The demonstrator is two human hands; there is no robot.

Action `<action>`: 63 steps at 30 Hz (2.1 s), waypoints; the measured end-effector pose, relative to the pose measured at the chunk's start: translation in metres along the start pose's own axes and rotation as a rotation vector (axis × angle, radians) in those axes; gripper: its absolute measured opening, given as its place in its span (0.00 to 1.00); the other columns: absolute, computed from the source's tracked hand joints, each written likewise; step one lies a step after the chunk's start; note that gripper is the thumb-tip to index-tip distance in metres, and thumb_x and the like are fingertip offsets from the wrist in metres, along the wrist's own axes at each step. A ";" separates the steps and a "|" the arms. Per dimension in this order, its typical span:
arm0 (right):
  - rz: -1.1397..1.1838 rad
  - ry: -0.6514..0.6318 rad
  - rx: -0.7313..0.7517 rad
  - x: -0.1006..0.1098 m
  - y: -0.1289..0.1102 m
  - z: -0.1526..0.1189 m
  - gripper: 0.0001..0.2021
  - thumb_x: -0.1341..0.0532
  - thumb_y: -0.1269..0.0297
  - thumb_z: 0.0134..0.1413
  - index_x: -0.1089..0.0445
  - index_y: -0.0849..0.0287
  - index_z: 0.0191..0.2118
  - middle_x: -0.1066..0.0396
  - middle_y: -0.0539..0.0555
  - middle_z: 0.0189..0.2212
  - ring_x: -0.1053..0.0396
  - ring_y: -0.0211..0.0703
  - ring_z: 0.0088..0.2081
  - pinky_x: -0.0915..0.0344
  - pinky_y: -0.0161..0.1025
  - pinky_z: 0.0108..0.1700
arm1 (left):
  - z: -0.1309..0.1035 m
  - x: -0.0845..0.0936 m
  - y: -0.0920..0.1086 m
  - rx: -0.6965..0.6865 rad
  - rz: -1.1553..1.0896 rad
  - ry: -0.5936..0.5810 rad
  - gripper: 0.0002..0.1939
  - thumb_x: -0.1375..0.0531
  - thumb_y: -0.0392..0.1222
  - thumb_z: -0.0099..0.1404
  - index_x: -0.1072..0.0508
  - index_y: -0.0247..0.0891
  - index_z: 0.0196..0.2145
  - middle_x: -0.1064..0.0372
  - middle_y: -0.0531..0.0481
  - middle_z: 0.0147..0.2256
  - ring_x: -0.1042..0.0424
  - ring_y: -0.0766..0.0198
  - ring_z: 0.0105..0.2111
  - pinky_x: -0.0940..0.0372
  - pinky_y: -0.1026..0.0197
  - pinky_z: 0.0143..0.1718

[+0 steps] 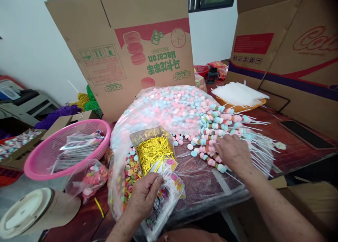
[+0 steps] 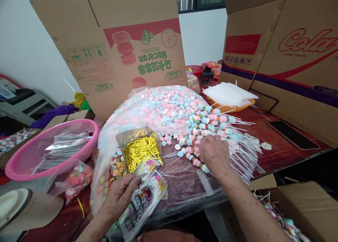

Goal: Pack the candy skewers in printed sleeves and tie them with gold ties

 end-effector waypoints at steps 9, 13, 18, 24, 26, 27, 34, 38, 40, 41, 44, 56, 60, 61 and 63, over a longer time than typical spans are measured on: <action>-0.007 0.124 0.327 0.017 0.020 -0.010 0.08 0.49 0.70 0.56 0.33 0.61 0.32 0.32 0.58 0.30 0.34 0.47 0.33 0.39 0.41 0.32 | -0.009 0.030 0.001 -0.390 0.149 0.166 0.09 0.48 0.36 0.64 0.29 0.37 0.38 0.27 0.48 0.31 0.29 0.65 0.32 0.36 0.63 0.35; 0.387 0.222 0.537 0.050 -0.003 -0.041 0.06 0.49 0.70 0.58 0.37 0.59 0.39 0.32 0.55 0.31 0.33 0.41 0.33 0.36 0.35 0.34 | -0.006 0.036 0.009 -0.461 0.181 0.148 0.09 0.49 0.37 0.65 0.30 0.36 0.38 0.26 0.47 0.32 0.29 0.64 0.32 0.35 0.62 0.34; 0.375 0.163 0.638 0.043 -0.021 -0.067 0.11 0.49 0.75 0.56 0.35 0.58 0.42 0.29 0.56 0.36 0.30 0.42 0.38 0.34 0.35 0.38 | -0.005 0.044 0.020 -0.527 0.230 0.197 0.11 0.52 0.38 0.66 0.31 0.37 0.39 0.26 0.47 0.31 0.28 0.64 0.31 0.36 0.62 0.33; 0.420 0.176 0.615 0.047 -0.008 -0.067 0.09 0.48 0.73 0.56 0.35 0.58 0.41 0.29 0.55 0.33 0.30 0.40 0.35 0.34 0.34 0.35 | -0.005 0.048 0.026 -0.583 0.314 0.129 0.10 0.51 0.38 0.66 0.30 0.37 0.39 0.25 0.48 0.30 0.29 0.64 0.28 0.36 0.61 0.31; 0.439 0.211 0.577 0.053 -0.005 -0.065 0.09 0.48 0.73 0.57 0.35 0.58 0.41 0.30 0.55 0.32 0.31 0.40 0.34 0.34 0.34 0.34 | -0.004 0.048 0.028 -0.591 0.330 0.104 0.11 0.51 0.38 0.66 0.31 0.37 0.40 0.25 0.48 0.31 0.28 0.63 0.29 0.36 0.60 0.32; 0.441 0.230 0.569 0.055 -0.005 -0.065 0.09 0.48 0.73 0.57 0.35 0.58 0.41 0.30 0.55 0.32 0.31 0.40 0.34 0.34 0.34 0.34 | -0.004 0.047 0.029 -0.589 0.335 0.094 0.11 0.51 0.38 0.66 0.31 0.37 0.40 0.25 0.47 0.31 0.29 0.63 0.29 0.37 0.60 0.32; 0.394 0.227 0.649 0.048 -0.015 -0.076 0.10 0.47 0.74 0.55 0.34 0.58 0.42 0.29 0.56 0.34 0.30 0.42 0.36 0.34 0.36 0.37 | 0.000 0.045 0.030 -0.607 0.394 0.091 0.11 0.51 0.39 0.66 0.31 0.36 0.41 0.25 0.47 0.31 0.28 0.63 0.29 0.37 0.59 0.32; 0.496 0.129 0.613 0.049 -0.006 -0.075 0.09 0.47 0.74 0.55 0.32 0.57 0.38 0.29 0.54 0.31 0.31 0.40 0.33 0.35 0.34 0.33 | 0.004 0.045 0.029 -0.617 0.453 0.037 0.11 0.51 0.39 0.66 0.31 0.36 0.40 0.25 0.48 0.31 0.28 0.63 0.29 0.37 0.59 0.30; 0.639 0.044 0.481 0.046 0.002 -0.071 0.08 0.46 0.71 0.55 0.31 0.56 0.37 0.29 0.52 0.29 0.31 0.39 0.30 0.35 0.33 0.31 | 0.005 0.044 0.029 -0.630 0.470 0.012 0.11 0.51 0.39 0.66 0.31 0.36 0.39 0.25 0.48 0.31 0.28 0.63 0.28 0.37 0.59 0.30; 0.729 0.010 0.371 0.042 0.006 -0.069 0.07 0.45 0.69 0.55 0.31 0.56 0.37 0.30 0.51 0.28 0.32 0.39 0.29 0.35 0.32 0.30 | 0.005 0.043 0.029 -0.632 0.477 0.014 0.11 0.51 0.39 0.66 0.31 0.36 0.39 0.25 0.48 0.31 0.28 0.63 0.28 0.37 0.59 0.30; 1.037 -0.098 -0.021 0.022 0.001 -0.068 0.10 0.40 0.59 0.51 0.29 0.57 0.38 0.28 0.51 0.28 0.32 0.40 0.29 0.35 0.33 0.28 | 0.005 0.038 0.030 -0.614 0.514 0.027 0.11 0.52 0.40 0.66 0.31 0.36 0.37 0.26 0.48 0.30 0.29 0.62 0.27 0.38 0.59 0.29; 1.870 -0.544 -0.405 -0.028 -0.115 -0.076 0.16 0.34 0.52 0.40 0.32 0.61 0.23 0.54 0.40 0.11 0.61 0.26 0.15 0.59 0.28 0.16 | -0.006 0.010 0.020 -0.410 0.508 -0.075 0.16 0.54 0.41 0.67 0.32 0.38 0.27 0.33 0.51 0.21 0.34 0.66 0.22 0.43 0.64 0.24; 1.601 -0.424 -0.243 -0.018 -0.088 -0.071 0.14 0.37 0.52 0.45 0.29 0.60 0.30 0.41 0.44 0.15 0.44 0.32 0.18 0.45 0.29 0.19 | -0.009 0.013 0.011 -0.361 0.404 -0.048 0.17 0.55 0.41 0.67 0.31 0.37 0.27 0.31 0.51 0.22 0.34 0.65 0.23 0.42 0.64 0.25; 1.479 -0.362 -0.171 -0.012 -0.076 -0.069 0.14 0.38 0.53 0.46 0.28 0.59 0.33 0.36 0.47 0.19 0.38 0.36 0.22 0.40 0.31 0.23 | -0.009 0.017 0.009 -0.361 0.375 -0.026 0.16 0.54 0.41 0.67 0.30 0.37 0.29 0.30 0.51 0.23 0.33 0.65 0.25 0.41 0.64 0.27; 1.233 -0.244 -0.045 -0.001 -0.051 -0.067 0.12 0.40 0.56 0.51 0.28 0.58 0.36 0.30 0.50 0.25 0.32 0.41 0.30 0.35 0.34 0.30 | -0.010 0.027 0.005 -0.372 0.316 0.009 0.14 0.54 0.40 0.67 0.29 0.37 0.33 0.28 0.50 0.27 0.31 0.65 0.27 0.39 0.64 0.29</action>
Point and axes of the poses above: each hand's wrist, its own z-axis towards the middle knuckle, its own x-axis out of the back of the hand, y = z × x, the point moved 4 cm from there along z, towards the middle knuckle
